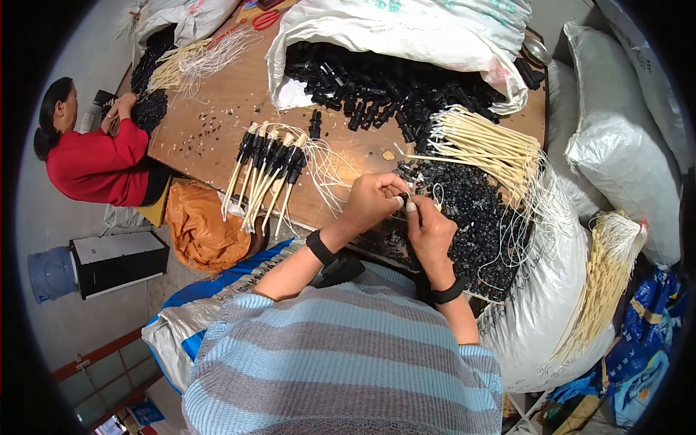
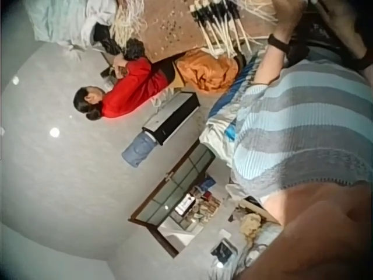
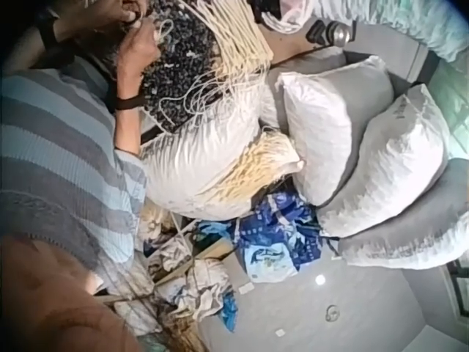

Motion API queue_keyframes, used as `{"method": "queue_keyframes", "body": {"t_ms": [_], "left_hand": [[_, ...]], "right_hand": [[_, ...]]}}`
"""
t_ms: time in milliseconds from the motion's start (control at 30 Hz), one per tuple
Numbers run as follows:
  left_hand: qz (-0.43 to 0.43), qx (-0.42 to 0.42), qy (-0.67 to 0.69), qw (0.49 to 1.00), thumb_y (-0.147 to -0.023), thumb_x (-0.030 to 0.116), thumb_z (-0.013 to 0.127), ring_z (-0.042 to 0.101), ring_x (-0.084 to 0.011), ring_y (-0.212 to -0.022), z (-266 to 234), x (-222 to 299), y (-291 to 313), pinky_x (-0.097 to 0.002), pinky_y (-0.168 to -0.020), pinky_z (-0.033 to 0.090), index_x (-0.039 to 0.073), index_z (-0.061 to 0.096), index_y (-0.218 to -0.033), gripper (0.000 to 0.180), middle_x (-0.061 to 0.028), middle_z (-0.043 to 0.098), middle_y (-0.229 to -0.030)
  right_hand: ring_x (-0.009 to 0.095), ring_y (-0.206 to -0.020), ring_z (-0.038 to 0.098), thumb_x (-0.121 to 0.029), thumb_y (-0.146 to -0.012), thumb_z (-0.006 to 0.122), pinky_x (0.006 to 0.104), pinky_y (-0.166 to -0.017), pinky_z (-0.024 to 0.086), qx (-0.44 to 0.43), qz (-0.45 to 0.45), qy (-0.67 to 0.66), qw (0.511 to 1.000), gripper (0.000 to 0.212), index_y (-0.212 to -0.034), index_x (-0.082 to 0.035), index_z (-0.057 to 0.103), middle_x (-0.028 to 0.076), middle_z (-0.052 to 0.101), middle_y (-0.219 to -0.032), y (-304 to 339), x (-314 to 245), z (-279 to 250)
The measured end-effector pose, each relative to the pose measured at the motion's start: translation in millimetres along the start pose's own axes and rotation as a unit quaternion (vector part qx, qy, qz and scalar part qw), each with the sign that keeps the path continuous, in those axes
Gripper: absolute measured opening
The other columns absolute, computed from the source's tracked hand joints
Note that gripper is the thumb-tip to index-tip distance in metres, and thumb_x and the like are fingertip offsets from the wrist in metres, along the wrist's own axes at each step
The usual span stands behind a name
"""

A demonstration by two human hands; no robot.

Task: Assembling black plastic brush tips onto thin wooden sticks at a workbench.

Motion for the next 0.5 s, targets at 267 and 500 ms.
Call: {"method": "queue_keyframes", "body": {"t_ms": [267,500], "left_hand": [[0.190,0.085,-0.140,0.968,-0.068,-0.004,0.066,0.058,-0.0119,-0.064,-19.6,39.4,9.2,-0.0236,-0.056,0.045,0.003,0.069,-0.083,0.017,-0.0067,0.063,-0.086],[0.246,-0.089,-0.282,0.923,-0.064,-0.002,0.066,0.065,-0.0294,-0.080,26.7,63.0,19.5,-0.0342,-0.070,0.053,0.005,0.069,-0.096,0.032,-0.0117,0.067,-0.091]], "right_hand": [[0.002,-0.051,0.043,-0.007,-0.086,0.067,0.0215,-0.046,0.034,-0.083,0.116,-0.211,0.967,0.014,-0.099,-0.003,0.065,-0.005,0.053,-0.063,9.9,25.6,13.4],[0.002,-0.052,0.040,-0.006,-0.090,0.062,0.0189,-0.045,0.030,-0.094,0.292,-0.689,0.656,0.019,-0.107,0.002,0.064,-0.004,0.057,-0.073,14.6,46.2,21.0]]}}
Point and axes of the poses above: each hand's wrist, its own y-axis away from the middle knuckle, its own z-axis out of the palm, x = y × z, the point moved 10 cm from there along -y, towards the middle knuckle
